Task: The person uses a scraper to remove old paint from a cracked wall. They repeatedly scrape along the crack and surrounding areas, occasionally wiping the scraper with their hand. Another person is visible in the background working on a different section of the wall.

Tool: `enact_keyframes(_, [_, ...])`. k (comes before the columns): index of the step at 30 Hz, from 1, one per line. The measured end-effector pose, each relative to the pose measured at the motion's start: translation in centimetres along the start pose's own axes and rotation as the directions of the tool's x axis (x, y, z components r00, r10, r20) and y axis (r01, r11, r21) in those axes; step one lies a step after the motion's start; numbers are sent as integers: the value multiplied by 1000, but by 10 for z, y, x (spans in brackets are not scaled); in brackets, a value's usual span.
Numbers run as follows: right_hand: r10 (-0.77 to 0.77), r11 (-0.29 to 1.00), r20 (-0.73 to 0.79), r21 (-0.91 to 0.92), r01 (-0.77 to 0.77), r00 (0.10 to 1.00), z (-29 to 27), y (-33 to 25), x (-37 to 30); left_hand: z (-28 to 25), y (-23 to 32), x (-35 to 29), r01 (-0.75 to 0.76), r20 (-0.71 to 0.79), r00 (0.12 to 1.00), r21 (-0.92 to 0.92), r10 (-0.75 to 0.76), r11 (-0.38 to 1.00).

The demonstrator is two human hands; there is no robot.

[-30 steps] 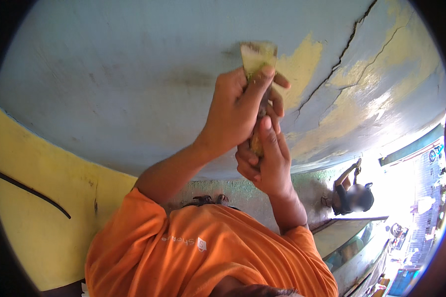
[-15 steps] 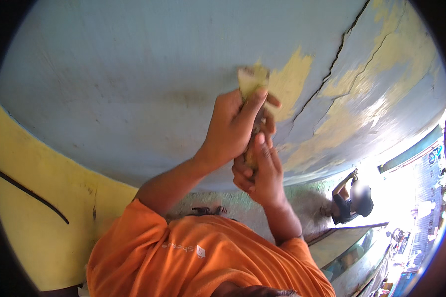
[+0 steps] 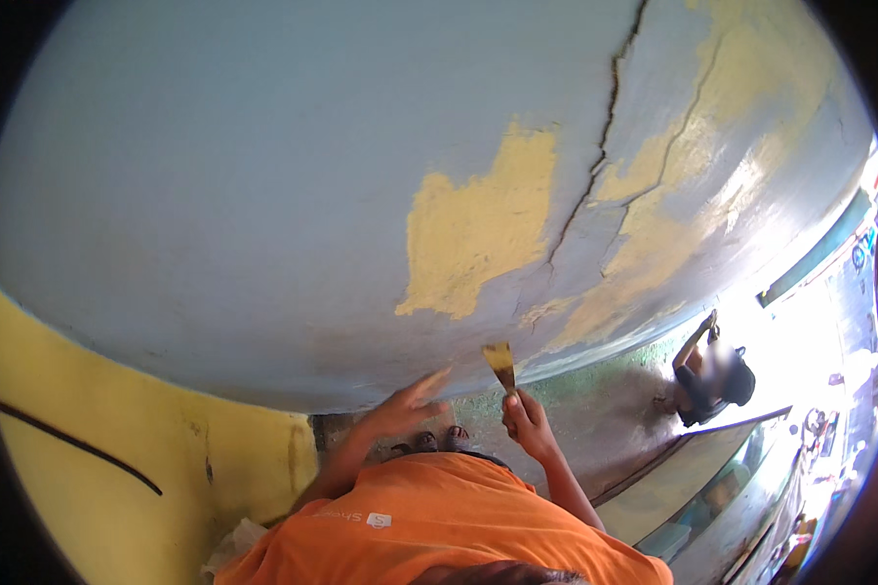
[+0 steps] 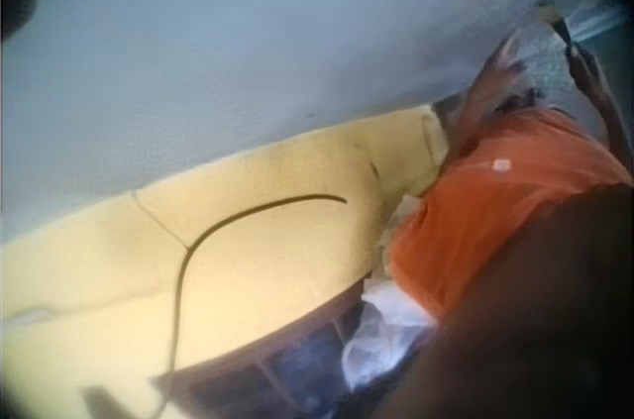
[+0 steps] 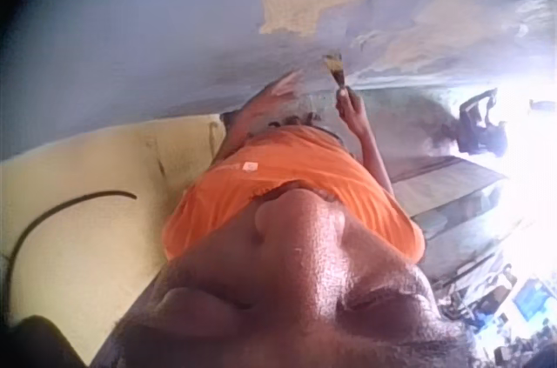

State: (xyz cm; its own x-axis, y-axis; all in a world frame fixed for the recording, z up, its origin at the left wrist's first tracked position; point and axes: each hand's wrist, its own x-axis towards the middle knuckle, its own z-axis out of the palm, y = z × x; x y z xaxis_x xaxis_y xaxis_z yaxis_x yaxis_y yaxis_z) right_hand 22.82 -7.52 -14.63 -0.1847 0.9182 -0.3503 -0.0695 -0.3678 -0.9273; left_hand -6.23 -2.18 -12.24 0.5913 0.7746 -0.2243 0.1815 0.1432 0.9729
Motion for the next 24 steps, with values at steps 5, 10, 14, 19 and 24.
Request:
enact_keyframes(5, [248, 859, -211, -404, -315, 946, -53, 123, 0, 12, -127, -42, 371, -1, 911, 438, -412, 819])
enact_keyframes(10, [88, 785, -188, -592, -185, 978, -40, 152, 4, 33, -134, -42, 245, -106, 969, 287, -224, 926])
enact_keyframes(14, [29, 729, -188, -668, -149, 982, -12, 125, 4, 42, -93, -34, 143, -330, 932, -40, -148, 989])
enact_keyframes(19, [-169, 695, 2, -709, 121, 986, -5, 99, -2, 48, -59, -55, 244, -541, 820, 36, -187, 969])
enact_keyframes(24, [-39, 731, -20, -682, 15, 999, -9, 112, -5, 43, -49, -78, 104, -780, 626, 111, 22, 988])
